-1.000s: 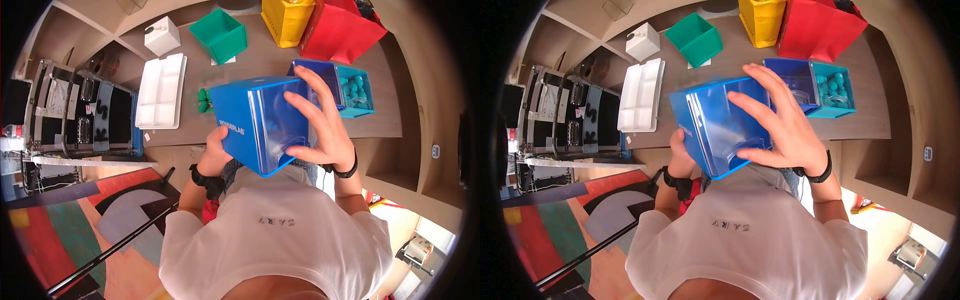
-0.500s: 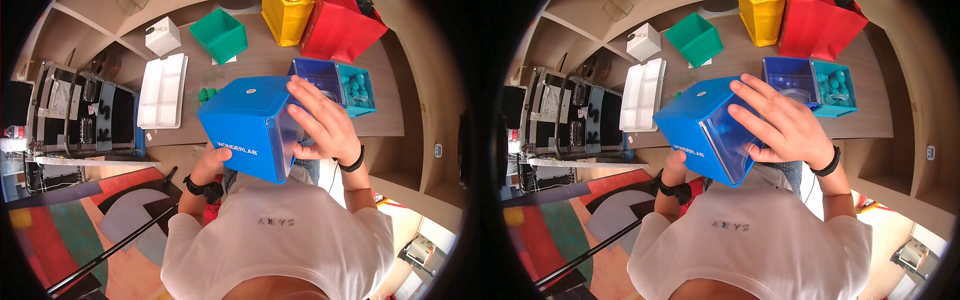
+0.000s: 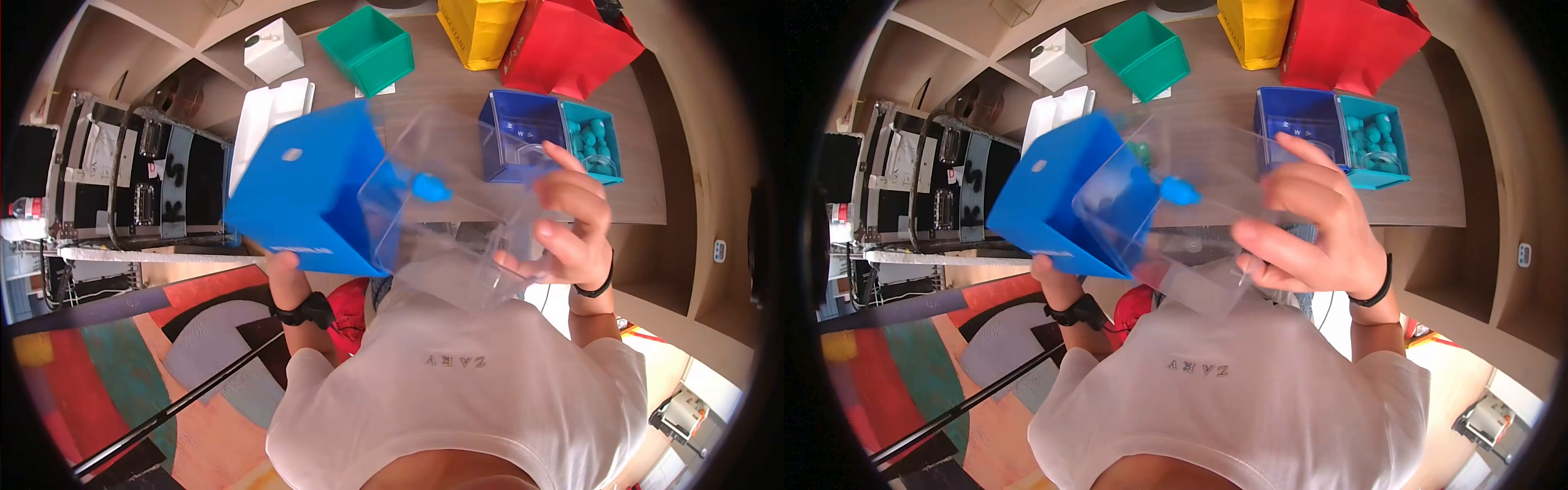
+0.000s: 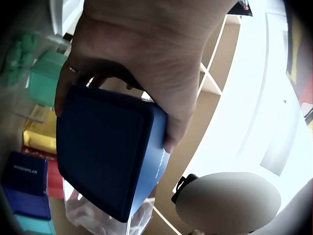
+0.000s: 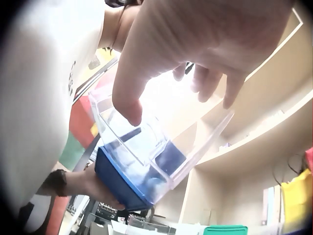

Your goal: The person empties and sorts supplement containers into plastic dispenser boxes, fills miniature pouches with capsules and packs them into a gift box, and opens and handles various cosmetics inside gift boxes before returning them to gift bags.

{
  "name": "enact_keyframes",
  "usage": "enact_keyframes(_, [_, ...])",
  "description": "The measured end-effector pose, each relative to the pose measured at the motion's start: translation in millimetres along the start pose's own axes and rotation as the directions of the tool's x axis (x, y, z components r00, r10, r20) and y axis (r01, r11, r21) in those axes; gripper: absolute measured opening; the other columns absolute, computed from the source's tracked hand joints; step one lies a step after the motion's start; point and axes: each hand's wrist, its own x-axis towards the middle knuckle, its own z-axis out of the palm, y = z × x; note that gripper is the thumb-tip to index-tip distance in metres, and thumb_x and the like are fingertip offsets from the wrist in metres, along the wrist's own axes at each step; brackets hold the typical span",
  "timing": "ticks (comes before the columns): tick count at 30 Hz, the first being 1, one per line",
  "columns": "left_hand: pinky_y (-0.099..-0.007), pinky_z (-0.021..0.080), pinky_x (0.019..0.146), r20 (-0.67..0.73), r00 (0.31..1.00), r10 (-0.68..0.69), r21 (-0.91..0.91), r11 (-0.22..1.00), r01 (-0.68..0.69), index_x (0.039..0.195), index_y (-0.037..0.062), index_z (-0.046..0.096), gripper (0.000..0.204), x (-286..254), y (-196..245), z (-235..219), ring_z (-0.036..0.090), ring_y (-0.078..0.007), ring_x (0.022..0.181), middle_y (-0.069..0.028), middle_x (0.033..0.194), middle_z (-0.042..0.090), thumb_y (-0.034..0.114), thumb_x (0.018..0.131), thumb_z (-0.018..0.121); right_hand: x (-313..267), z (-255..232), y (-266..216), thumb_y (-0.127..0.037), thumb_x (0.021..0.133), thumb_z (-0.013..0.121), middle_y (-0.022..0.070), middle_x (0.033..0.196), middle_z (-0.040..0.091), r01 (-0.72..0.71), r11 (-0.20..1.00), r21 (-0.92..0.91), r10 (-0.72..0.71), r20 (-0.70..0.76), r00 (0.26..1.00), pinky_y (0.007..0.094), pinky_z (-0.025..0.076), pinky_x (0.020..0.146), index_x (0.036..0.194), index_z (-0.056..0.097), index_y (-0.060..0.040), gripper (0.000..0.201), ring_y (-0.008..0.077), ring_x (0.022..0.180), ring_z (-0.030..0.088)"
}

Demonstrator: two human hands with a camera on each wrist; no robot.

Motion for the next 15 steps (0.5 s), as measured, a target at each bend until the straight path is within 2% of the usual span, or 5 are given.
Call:
enact_keyframes(3, [-0.0421,0.054,0.097,-0.117,0.978,0.172,-0.100,0.978,-0.184,0.140,0.0029,0.054,0.080,22,0,-27,0.065,-0.0289,0.115,-0.0092,0.126,0.066,0.044,0.078,0.084,1,-6,-4,-0.026,0.074,0.089,0.0067,0.101,0.056,0.019,0.993,-0.118,-0.035,-0.137,0.990,0.0411,0.050,0.070,0.111,0.074,-0.0230,0.040,0.0225,0.079,0.057])
enact_keyframes(6, [-0.0514,0.047,0.109,-0.273,0.926,0.260,-0.149,0.940,-0.307,0.148,0.0076,0.048,0.088,28,12,-27,0.054,-0.0341,0.132,-0.0135,0.147,0.053,0.060,0.082,0.075,3,-6,-8,-0.017,0.075,0.081,0.0034,0.101,0.056,0.047,0.951,-0.306,0.065,0.346,0.936,0.0359,0.045,0.070,0.114,0.073,-0.0235,0.040,0.0193,0.083,0.056])
enact_keyframes(10, [-0.0521,0.045,0.113,-0.030,0.930,0.367,-0.438,0.831,-0.342,0.152,0.0092,0.043,0.084,27,11,-30,0.048,-0.0334,0.138,-0.0121,0.153,0.048,0.061,0.089,0.065,-8,57,3,-0.011,0.078,0.067,0.0001,0.106,0.056,0.140,0.868,-0.477,-0.015,0.257,0.966,0.0307,0.042,0.083,0.136,0.063,-0.0193,0.058,0.0162,0.095,0.054])
enact_keyframes(13, [-0.0514,0.044,0.114,-0.350,0.825,0.443,0.085,0.893,-0.443,0.152,0.0097,0.043,0.085,19,12,-22,0.047,-0.0326,0.138,-0.0121,0.153,0.047,0.064,0.090,0.062,-11,76,9,-0.009,0.077,0.066,0.0009,0.109,0.056,0.116,0.849,-0.516,0.049,0.295,0.954,0.0318,0.043,0.083,0.139,0.060,-0.0178,0.063,0.0172,0.095,0.054])
enact_keyframes(15, [-0.0495,0.049,0.110,0.082,0.910,0.406,-0.542,0.785,-0.301,0.152,0.0097,0.041,0.095,20,6,-33,0.052,-0.0336,0.133,-0.0112,0.148,0.050,0.072,0.084,0.066,-11,83,10,-0.009,0.078,0.065,0.0018,0.109,0.055,0.074,0.857,-0.511,0.078,0.271,0.959,0.0326,0.042,0.083,0.139,0.060,-0.0165,0.063,0.0180,0.095,0.054])
